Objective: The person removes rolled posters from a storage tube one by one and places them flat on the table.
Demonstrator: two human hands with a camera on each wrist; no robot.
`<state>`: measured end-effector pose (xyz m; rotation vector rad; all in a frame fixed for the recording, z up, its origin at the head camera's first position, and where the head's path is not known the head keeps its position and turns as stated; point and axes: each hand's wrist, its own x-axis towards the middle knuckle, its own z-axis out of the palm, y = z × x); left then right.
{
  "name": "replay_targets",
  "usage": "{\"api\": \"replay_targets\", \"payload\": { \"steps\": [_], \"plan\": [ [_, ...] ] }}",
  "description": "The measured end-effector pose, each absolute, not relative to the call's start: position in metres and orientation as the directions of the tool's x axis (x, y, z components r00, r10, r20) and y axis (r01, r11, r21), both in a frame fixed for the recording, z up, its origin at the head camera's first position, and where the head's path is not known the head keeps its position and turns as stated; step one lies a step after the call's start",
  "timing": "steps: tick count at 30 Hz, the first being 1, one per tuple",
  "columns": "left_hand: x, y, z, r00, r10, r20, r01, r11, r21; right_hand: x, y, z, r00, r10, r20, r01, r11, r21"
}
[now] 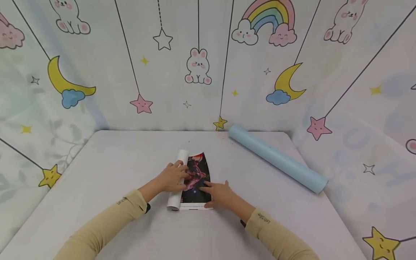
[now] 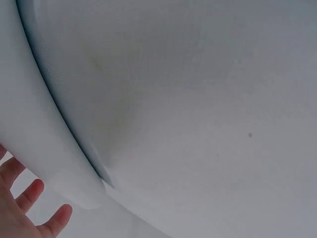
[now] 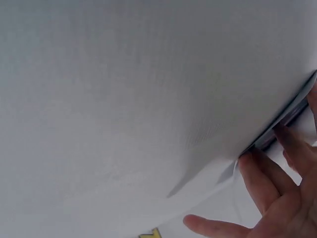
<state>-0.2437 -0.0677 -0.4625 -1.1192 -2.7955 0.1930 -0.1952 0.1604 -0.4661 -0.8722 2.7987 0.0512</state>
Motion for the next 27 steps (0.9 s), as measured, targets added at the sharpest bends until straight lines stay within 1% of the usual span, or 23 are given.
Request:
{"api": "replay_targets", "payload": {
  "steps": [2,7,11,14,17,19,22,24,27],
  "plan": [
    [-0.243,-0.068,-0.462,-0.722,0.689,0.063,0.669,0.719,-0.189,-0.196,0.162,-0.464,-0.808,-0.55,-0.209,-0.556,0.83,-0.036],
    [-0.242,-0.073,-0.463,-0.746,0.666,0.026,0.653,0.738,-0.172,-0.197,0.164,-0.461,-0.829,-0.534,-0.167,-0.531,0.845,-0.064],
    [-0.242,-0.08,-0.466,-0.762,0.648,0.001,0.639,0.752,-0.16,-0.196,0.164,-0.46,-0.856,-0.498,-0.14,-0.501,0.866,-0.018],
    [-0.241,-0.085,-0.468,-0.755,0.655,0.015,0.646,0.749,-0.147,-0.196,0.164,-0.463,-0.862,-0.49,-0.132,-0.498,0.867,0.033],
    [-0.239,-0.091,-0.466,-0.748,0.664,0.007,0.652,0.736,-0.183,-0.196,0.165,-0.466,-0.859,-0.499,-0.114,-0.508,0.858,0.07],
    [-0.237,-0.095,-0.462,-0.754,0.657,-0.014,0.645,0.735,-0.206,-0.196,0.167,-0.467,-0.857,-0.503,-0.11,-0.513,0.854,0.088],
    [-0.234,-0.104,-0.455,-0.781,0.622,-0.059,0.617,0.752,-0.233,-0.196,0.17,-0.467,-0.865,-0.489,-0.113,-0.5,0.859,0.107],
    [-0.233,-0.111,-0.452,-0.806,0.586,-0.086,0.588,0.775,-0.233,-0.196,0.174,-0.467,-0.87,-0.478,-0.118,-0.49,0.865,0.106],
    [-0.233,-0.123,-0.45,-0.828,0.549,-0.116,0.56,0.795,-0.233,-0.196,0.18,-0.467,-0.874,-0.472,-0.117,-0.483,0.87,0.097]
  ]
}}
